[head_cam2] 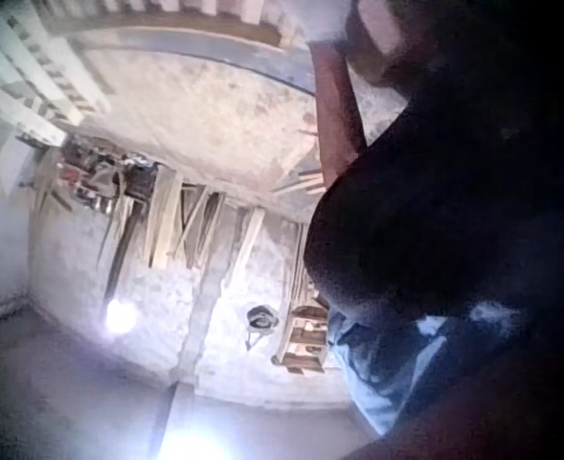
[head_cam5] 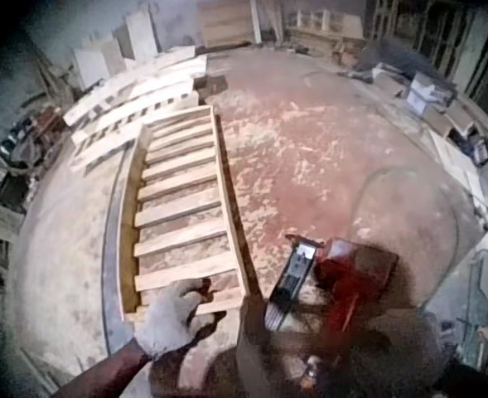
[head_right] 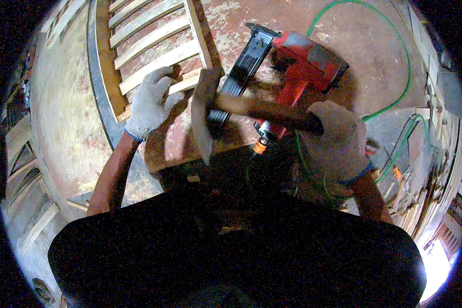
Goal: The person assembles a wooden frame by attaching thin wooden slats to a larger wooden structure. They use a red pneumatic nail gun to secure the slats in place, picking up pieces from the floor and positioning them carefully before nailing.
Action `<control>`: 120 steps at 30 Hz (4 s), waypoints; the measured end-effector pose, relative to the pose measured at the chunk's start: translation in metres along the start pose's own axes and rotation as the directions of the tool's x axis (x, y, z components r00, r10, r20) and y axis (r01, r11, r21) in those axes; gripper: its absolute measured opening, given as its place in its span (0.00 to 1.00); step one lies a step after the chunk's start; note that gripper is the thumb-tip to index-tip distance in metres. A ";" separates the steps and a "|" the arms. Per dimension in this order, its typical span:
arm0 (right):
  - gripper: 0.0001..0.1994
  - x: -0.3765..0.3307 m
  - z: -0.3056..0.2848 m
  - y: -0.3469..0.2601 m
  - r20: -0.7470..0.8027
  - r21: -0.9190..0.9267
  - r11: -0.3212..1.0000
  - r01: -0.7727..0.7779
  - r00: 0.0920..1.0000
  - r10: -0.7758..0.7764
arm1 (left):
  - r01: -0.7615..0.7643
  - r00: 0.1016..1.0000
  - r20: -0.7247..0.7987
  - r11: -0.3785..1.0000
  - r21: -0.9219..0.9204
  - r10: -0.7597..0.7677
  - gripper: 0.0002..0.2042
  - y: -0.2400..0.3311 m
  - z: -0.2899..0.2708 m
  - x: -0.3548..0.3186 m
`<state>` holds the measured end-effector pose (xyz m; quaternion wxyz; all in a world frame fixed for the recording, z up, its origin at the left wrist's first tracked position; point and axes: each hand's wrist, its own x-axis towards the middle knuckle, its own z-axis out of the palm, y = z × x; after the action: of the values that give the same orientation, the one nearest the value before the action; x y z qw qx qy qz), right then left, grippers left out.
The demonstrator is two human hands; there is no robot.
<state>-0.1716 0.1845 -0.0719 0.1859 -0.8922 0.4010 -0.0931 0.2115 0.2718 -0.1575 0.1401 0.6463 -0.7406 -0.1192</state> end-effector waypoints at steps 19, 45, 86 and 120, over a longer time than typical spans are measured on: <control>0.17 0.023 0.016 0.042 0.144 -0.257 0.946 0.197 0.976 -0.165 | 0.060 0.997 0.063 0.993 -0.098 -0.054 0.19 -0.007 0.013 0.001; 0.18 0.013 0.045 -0.024 0.181 -0.017 0.949 -0.315 0.932 0.313 | 0.100 0.990 0.091 0.993 0.055 -0.105 0.18 0.000 0.009 -0.001; 0.12 -0.096 0.054 0.080 0.528 0.764 -0.146 -0.628 0.479 0.701 | 0.041 0.999 -0.016 0.995 0.093 -0.039 0.20 0.028 -0.005 0.007; 0.10 -0.102 0.077 0.119 0.394 0.786 -0.060 -0.616 0.424 0.815 | 0.129 0.991 0.022 0.980 0.151 -0.134 0.21 0.052 0.038 0.037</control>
<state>-0.2952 0.2082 -0.1925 0.5831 -0.2914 0.7142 -0.2549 0.1449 0.2417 -0.1722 0.0712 0.7006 -0.7052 -0.0828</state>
